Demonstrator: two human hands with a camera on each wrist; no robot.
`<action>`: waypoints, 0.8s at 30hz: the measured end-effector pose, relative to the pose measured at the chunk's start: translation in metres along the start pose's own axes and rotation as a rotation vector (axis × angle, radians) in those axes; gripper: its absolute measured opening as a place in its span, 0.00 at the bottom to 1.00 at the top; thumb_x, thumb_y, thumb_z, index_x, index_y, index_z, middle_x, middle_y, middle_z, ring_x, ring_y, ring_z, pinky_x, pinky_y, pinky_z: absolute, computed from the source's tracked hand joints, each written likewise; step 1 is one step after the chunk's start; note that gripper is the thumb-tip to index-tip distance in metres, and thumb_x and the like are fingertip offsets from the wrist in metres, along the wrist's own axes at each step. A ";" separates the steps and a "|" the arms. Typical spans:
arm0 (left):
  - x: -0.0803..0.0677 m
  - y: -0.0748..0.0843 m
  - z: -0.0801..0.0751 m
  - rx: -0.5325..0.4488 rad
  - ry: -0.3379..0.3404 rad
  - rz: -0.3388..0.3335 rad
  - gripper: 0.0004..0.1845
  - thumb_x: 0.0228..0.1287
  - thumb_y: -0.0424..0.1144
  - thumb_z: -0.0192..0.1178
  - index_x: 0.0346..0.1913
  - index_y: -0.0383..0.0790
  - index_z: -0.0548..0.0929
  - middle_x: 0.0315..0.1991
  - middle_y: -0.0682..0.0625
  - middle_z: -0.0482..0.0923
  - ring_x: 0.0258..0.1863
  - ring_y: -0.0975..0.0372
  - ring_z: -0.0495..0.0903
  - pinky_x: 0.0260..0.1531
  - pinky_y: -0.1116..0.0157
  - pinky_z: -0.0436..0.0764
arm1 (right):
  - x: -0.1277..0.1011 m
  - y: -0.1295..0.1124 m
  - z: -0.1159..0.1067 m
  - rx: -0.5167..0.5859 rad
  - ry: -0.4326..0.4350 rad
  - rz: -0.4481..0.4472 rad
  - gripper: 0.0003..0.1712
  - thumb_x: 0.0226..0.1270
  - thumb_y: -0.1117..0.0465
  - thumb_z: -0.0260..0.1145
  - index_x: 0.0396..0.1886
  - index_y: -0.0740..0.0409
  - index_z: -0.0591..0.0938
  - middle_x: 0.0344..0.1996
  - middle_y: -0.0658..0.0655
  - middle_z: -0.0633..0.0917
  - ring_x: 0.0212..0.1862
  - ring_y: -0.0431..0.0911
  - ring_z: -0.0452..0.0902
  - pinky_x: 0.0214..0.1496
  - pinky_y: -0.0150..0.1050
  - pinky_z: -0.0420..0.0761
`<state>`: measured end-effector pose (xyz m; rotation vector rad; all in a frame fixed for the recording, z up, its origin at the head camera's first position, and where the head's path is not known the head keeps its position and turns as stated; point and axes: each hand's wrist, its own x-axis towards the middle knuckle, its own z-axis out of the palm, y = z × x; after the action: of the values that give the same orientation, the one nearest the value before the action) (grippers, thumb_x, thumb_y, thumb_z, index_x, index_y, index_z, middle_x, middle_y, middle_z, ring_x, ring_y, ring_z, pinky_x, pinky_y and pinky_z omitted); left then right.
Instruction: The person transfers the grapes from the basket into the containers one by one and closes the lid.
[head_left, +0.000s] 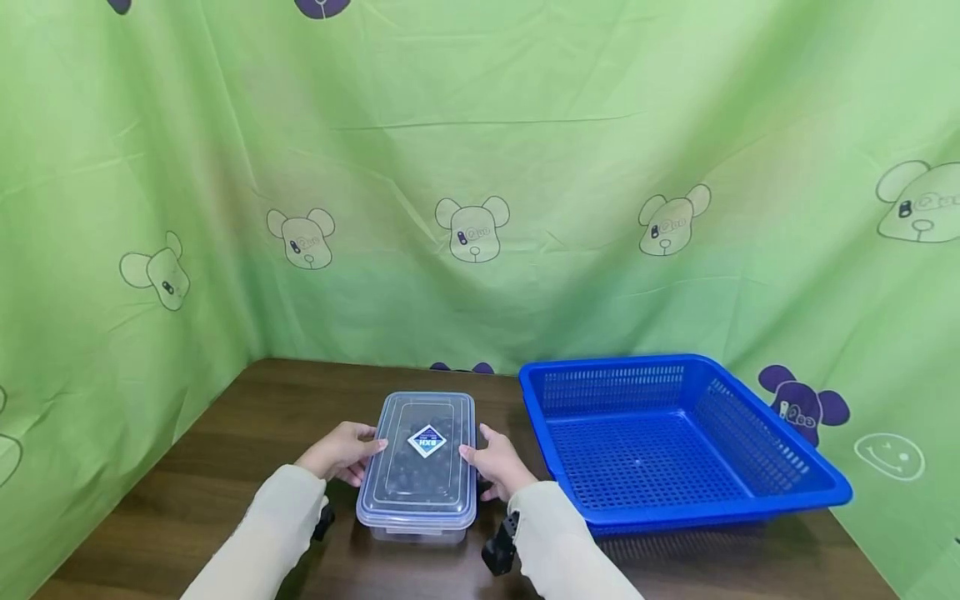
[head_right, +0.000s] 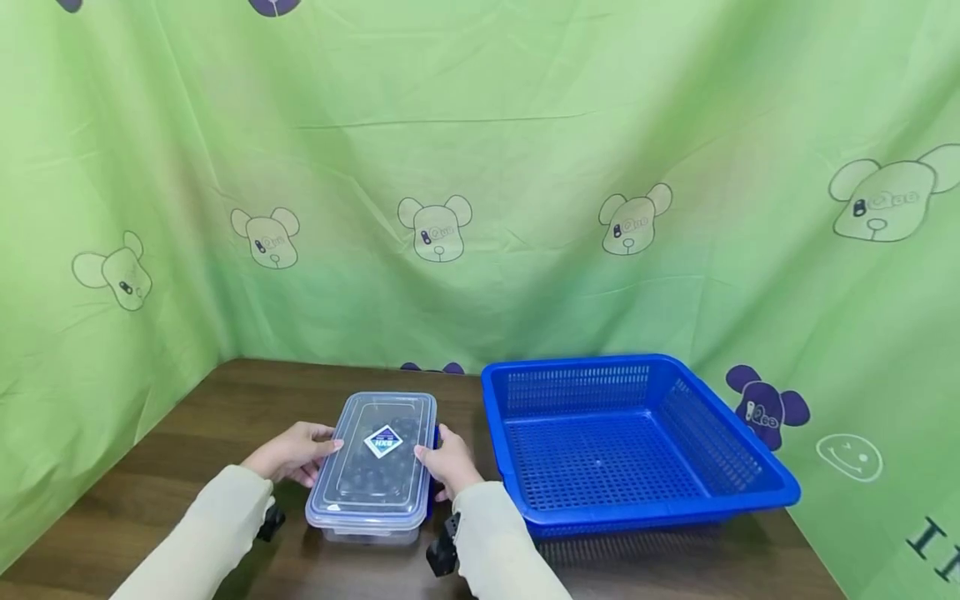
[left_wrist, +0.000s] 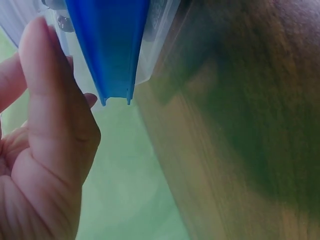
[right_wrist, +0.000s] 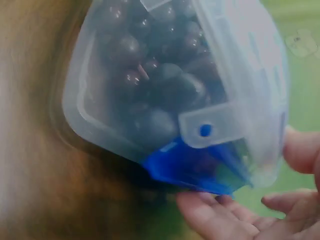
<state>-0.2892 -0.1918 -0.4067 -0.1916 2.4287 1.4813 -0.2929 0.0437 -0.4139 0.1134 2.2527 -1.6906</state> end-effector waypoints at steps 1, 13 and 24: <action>0.000 -0.001 0.000 0.000 0.002 0.001 0.23 0.71 0.35 0.55 0.62 0.22 0.68 0.19 0.46 0.74 0.11 0.64 0.69 0.12 0.71 0.74 | 0.001 0.002 0.000 0.035 0.006 0.012 0.40 0.70 0.63 0.60 0.73 0.69 0.50 0.59 0.78 0.69 0.51 0.70 0.75 0.40 0.67 0.78; 0.003 -0.004 -0.003 0.015 0.016 0.024 0.24 0.71 0.36 0.55 0.62 0.23 0.68 0.19 0.46 0.74 0.11 0.63 0.68 0.13 0.71 0.75 | 0.005 0.021 -0.002 0.176 -0.044 0.088 0.38 0.66 0.49 0.65 0.61 0.74 0.64 0.53 0.74 0.76 0.48 0.65 0.77 0.43 0.62 0.80; -0.001 -0.006 0.000 0.020 0.016 0.045 0.23 0.71 0.35 0.54 0.62 0.21 0.68 0.18 0.47 0.72 0.11 0.63 0.68 0.13 0.71 0.74 | -0.001 0.026 -0.001 0.179 -0.040 0.108 0.36 0.64 0.44 0.65 0.54 0.72 0.72 0.49 0.72 0.78 0.45 0.61 0.80 0.43 0.58 0.81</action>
<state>-0.2870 -0.1949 -0.4114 -0.1466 2.4752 1.4786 -0.2856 0.0525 -0.4374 0.2360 2.0255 -1.8171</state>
